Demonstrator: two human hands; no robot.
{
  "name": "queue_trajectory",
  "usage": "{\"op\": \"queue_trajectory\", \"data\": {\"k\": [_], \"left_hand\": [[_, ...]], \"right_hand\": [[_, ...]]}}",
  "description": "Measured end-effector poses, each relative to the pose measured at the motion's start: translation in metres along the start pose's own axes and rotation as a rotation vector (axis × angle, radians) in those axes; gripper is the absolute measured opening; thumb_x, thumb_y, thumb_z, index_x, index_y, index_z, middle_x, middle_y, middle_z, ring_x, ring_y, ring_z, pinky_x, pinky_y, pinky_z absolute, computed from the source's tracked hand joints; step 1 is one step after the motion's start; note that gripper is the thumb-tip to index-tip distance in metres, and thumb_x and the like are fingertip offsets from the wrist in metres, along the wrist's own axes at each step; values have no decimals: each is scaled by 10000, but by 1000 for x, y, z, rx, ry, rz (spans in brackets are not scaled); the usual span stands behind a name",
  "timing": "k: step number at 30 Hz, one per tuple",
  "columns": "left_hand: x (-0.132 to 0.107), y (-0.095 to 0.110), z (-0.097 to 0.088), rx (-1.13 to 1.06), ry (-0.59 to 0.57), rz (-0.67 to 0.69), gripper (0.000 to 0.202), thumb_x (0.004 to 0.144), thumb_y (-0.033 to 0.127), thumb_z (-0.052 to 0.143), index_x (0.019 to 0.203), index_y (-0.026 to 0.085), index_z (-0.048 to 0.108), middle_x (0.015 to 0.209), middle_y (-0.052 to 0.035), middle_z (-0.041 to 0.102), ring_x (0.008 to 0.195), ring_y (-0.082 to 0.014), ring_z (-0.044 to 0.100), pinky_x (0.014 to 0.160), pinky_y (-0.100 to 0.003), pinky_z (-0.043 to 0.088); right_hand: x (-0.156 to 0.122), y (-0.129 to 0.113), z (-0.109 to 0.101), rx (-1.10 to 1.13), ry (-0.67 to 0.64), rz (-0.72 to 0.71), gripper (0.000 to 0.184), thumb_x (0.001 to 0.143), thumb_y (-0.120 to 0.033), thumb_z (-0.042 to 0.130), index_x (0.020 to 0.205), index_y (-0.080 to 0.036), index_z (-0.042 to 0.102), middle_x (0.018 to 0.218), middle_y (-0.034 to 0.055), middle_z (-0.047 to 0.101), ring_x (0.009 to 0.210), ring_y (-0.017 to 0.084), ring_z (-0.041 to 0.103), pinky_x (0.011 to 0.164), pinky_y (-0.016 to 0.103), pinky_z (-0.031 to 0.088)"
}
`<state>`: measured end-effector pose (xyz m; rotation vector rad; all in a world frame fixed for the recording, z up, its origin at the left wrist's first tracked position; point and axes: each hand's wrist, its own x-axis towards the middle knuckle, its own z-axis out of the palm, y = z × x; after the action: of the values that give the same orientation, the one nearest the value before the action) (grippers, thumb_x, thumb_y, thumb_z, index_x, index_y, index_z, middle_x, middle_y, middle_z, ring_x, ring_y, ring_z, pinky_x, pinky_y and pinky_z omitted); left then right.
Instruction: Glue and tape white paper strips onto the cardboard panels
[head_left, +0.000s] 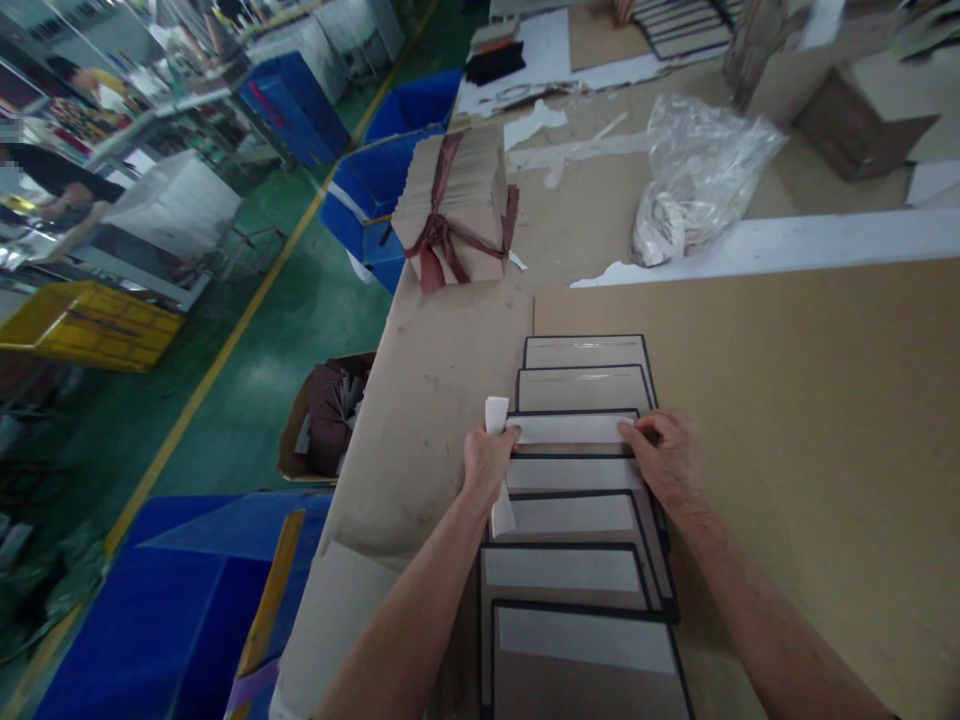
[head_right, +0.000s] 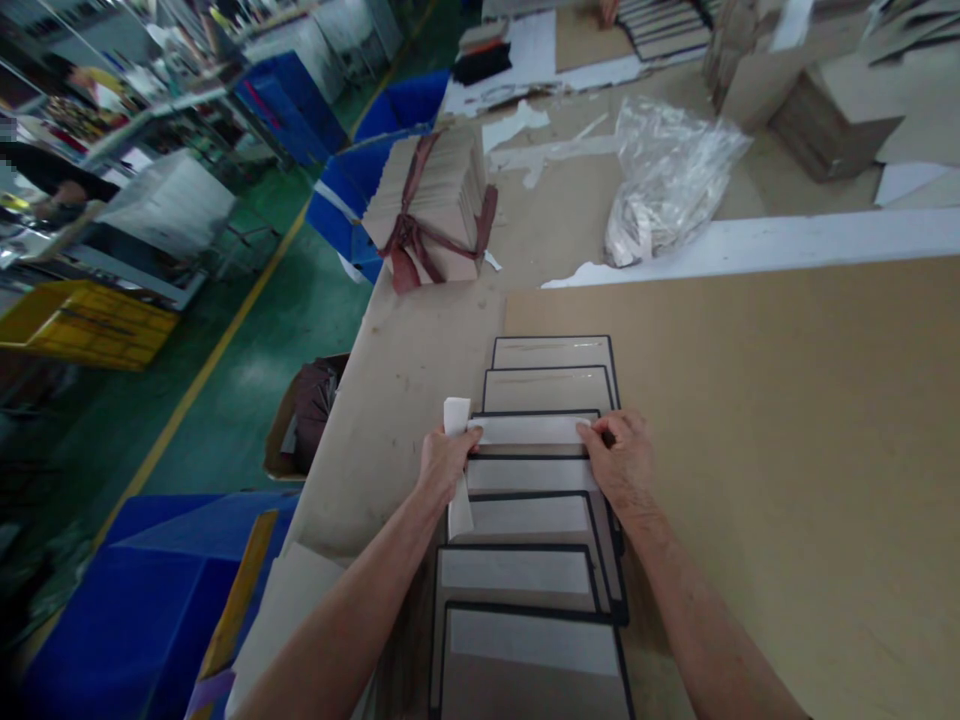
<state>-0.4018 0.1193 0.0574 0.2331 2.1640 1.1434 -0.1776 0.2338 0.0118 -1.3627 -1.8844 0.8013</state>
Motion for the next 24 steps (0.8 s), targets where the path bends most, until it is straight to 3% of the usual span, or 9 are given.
{"op": "queue_trajectory", "data": {"k": [8,24], "left_hand": [[15,-13,3,47,32,27,233,583,298,787,747,162,693,612,20,628,572,-135,574,539,-229,401],[20,-13,4,98,43,-12,258,584,321,804,722,154,663,587,23,601,539,-128,539,533,-244,386]], "right_hand": [[0,5,7,-15,38,27,285,770,-457,665,627,-227,576,826,56,588,871,252,546,828,405,435],[2,3,11,-53,49,52,296,768,-464,648,616,-223,567,808,56,591,860,247,546,827,394,431]]}}
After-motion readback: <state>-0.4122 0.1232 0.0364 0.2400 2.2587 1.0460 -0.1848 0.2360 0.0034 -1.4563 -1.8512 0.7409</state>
